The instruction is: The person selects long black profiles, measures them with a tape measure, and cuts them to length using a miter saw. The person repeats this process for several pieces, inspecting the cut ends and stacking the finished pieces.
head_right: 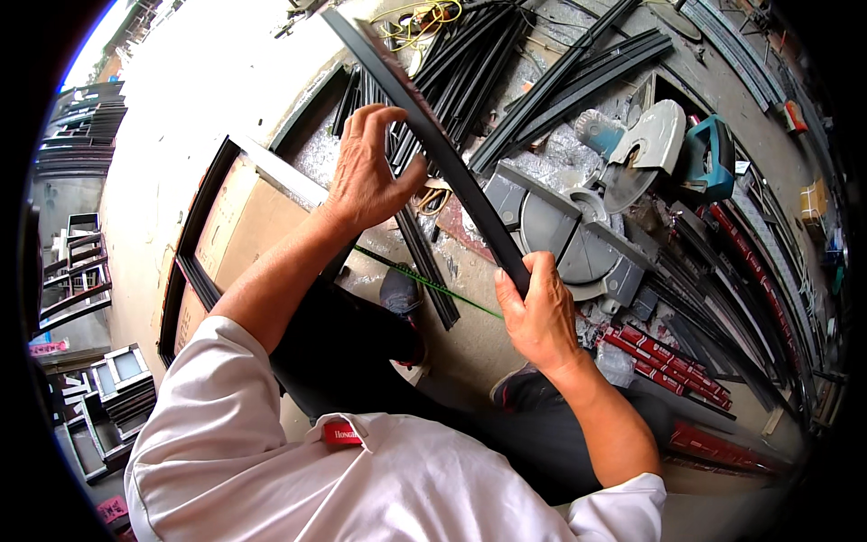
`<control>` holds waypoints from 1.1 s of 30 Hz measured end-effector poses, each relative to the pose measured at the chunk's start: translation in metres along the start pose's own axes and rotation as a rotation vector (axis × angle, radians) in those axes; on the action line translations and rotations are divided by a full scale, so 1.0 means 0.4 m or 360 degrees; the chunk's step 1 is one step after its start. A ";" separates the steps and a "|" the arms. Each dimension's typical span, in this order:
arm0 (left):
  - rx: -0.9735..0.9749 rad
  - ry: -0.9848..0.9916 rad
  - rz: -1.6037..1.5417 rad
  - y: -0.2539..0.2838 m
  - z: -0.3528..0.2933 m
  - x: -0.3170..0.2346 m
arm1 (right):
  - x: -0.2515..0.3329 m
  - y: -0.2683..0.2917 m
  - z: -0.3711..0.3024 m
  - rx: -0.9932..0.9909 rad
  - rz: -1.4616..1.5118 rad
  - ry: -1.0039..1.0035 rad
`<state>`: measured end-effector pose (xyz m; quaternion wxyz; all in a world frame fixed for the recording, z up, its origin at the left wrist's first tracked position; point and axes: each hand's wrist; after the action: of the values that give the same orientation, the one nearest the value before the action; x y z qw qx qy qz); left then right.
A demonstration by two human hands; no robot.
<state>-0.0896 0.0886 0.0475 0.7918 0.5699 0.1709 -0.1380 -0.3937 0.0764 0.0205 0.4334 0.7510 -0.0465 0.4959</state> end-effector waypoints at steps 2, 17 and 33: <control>0.0082 0.0348 -0.0261 -0.017 0.005 0.012 | 0.017 0.004 0.008 -0.0020 0.0108 0.0038; 0.0424 0.0671 -0.2360 -0.027 0.058 0.057 | -0.004 -0.017 -0.019 0.0100 0.0433 0.0069; 0.0065 0.0967 -0.1986 -0.013 0.089 0.138 | -0.062 0.265 -0.039 -0.1478 0.0881 0.0455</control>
<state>-0.0377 0.0517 0.0298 0.4708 0.3933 0.6780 -0.4049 -0.4701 0.0125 0.0671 0.5744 0.3662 -0.3964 0.6155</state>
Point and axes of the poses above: each hand's wrist, its own z-axis towards the middle knuckle, its own y-axis out of the back of the hand, x = y × z, and after that the axes turned 13 degrees about x, right-handed
